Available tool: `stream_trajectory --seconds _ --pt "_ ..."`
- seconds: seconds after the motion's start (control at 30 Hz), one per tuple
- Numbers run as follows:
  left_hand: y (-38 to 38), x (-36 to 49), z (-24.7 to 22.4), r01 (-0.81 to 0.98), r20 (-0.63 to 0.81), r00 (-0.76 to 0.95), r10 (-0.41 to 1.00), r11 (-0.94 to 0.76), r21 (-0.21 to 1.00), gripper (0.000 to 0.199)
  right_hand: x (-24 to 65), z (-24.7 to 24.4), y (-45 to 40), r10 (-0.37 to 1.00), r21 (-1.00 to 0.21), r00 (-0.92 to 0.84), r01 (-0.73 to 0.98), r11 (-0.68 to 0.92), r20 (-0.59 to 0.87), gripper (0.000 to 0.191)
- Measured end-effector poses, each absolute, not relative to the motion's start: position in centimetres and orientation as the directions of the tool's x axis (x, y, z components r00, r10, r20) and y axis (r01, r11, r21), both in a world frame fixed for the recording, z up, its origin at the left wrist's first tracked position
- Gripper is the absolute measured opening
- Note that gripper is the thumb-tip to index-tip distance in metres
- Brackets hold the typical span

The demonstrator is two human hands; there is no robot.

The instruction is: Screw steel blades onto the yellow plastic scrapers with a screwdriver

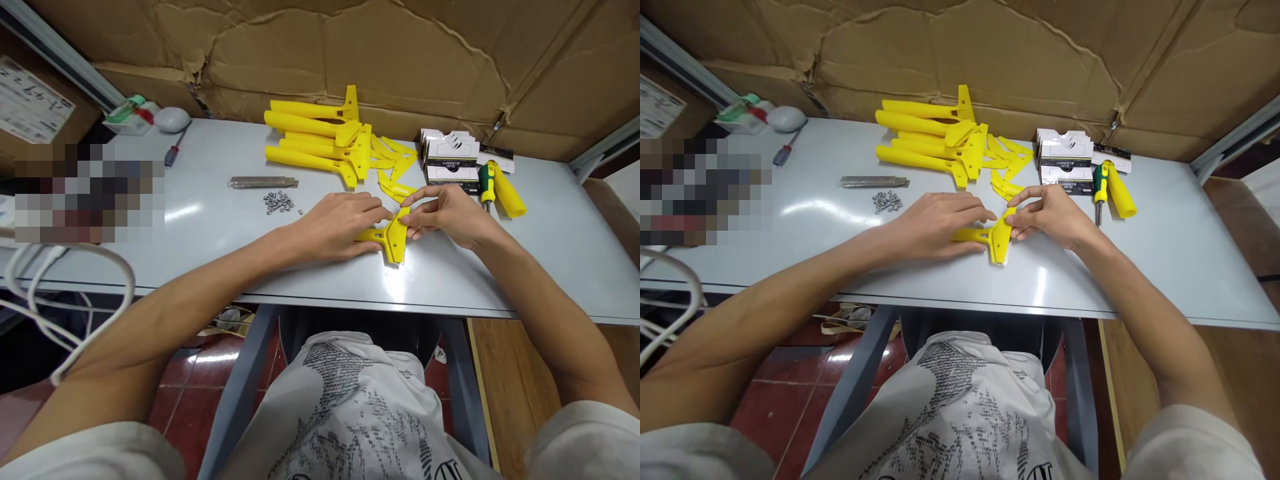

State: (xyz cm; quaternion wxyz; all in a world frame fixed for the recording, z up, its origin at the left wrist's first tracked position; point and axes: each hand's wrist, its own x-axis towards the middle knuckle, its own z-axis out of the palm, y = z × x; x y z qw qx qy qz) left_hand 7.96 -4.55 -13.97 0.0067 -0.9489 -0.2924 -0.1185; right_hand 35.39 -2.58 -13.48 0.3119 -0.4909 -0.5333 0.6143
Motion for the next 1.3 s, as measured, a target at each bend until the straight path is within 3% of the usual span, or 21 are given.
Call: stream_trajectory --seconds 0.27,0.4,0.5,0.57,0.63,0.73,0.83,0.93,1.03,1.17,1.3 --pt "-4.3 8.0 -15.2 0.479 0.239 0.841 0.485 -0.874 0.087 0.034 34.5 -13.5 -3.3 0.904 -0.938 -0.286 0.234 -0.257 -0.319 0.065" --pt "-4.1 7.9 -16.0 0.404 0.317 0.853 0.415 -0.909 0.103 0.030 34.6 -14.0 -3.2 0.929 -0.916 -0.311 0.396 -0.065 -0.200 0.066" --pt "-3.9 7.8 -16.4 0.363 0.367 0.852 0.374 -0.926 0.101 0.032 34.7 -14.5 -3.2 0.954 -0.827 -0.300 0.544 0.145 -0.030 0.059" --pt "-3.8 7.8 -16.5 0.359 0.404 0.839 0.363 -0.929 0.088 0.033 34.7 -14.7 -3.3 0.962 -0.790 -0.271 0.582 0.194 0.037 0.053" --pt "-3.8 7.8 -16.4 0.379 0.452 0.814 0.366 -0.923 0.065 0.033 34.5 -14.8 -3.6 0.971 -0.844 -0.241 0.517 0.138 0.011 0.054" --pt "-4.0 7.8 -16.1 0.426 0.509 0.776 0.372 -0.905 0.011 0.033 34.2 -14.3 -3.9 0.962 -0.967 -0.258 0.255 -0.022 -0.090 0.079" --pt "-4.1 7.8 -15.9 0.469 0.552 0.753 0.357 -0.880 -0.071 0.037 34.3 -13.4 -3.9 0.938 -0.992 -0.323 0.068 -0.109 -0.125 0.096" --pt "-4.1 7.8 -16.0 0.497 0.585 0.732 0.349 -0.861 -0.108 0.042 34.4 -12.8 -3.9 0.935 -0.997 -0.347 0.045 -0.066 -0.077 0.083" --pt "-4.0 7.8 -16.1 0.493 0.612 0.660 0.436 -0.866 0.086 0.042 34.1 -12.7 -4.2 0.946 -0.999 -0.324 0.049 0.008 -0.008 0.071" --pt "-4.0 8.0 -16.1 0.391 0.595 0.524 0.609 -0.793 0.467 0.069 33.3 -13.3 -5.1 0.965 -0.995 -0.255 0.058 0.076 0.059 0.070" --pt "-3.8 8.1 -16.1 0.364 0.536 0.450 0.714 -0.695 0.620 0.066 32.8 -13.8 -5.5 0.955 -0.970 -0.273 0.173 0.168 0.116 0.054"
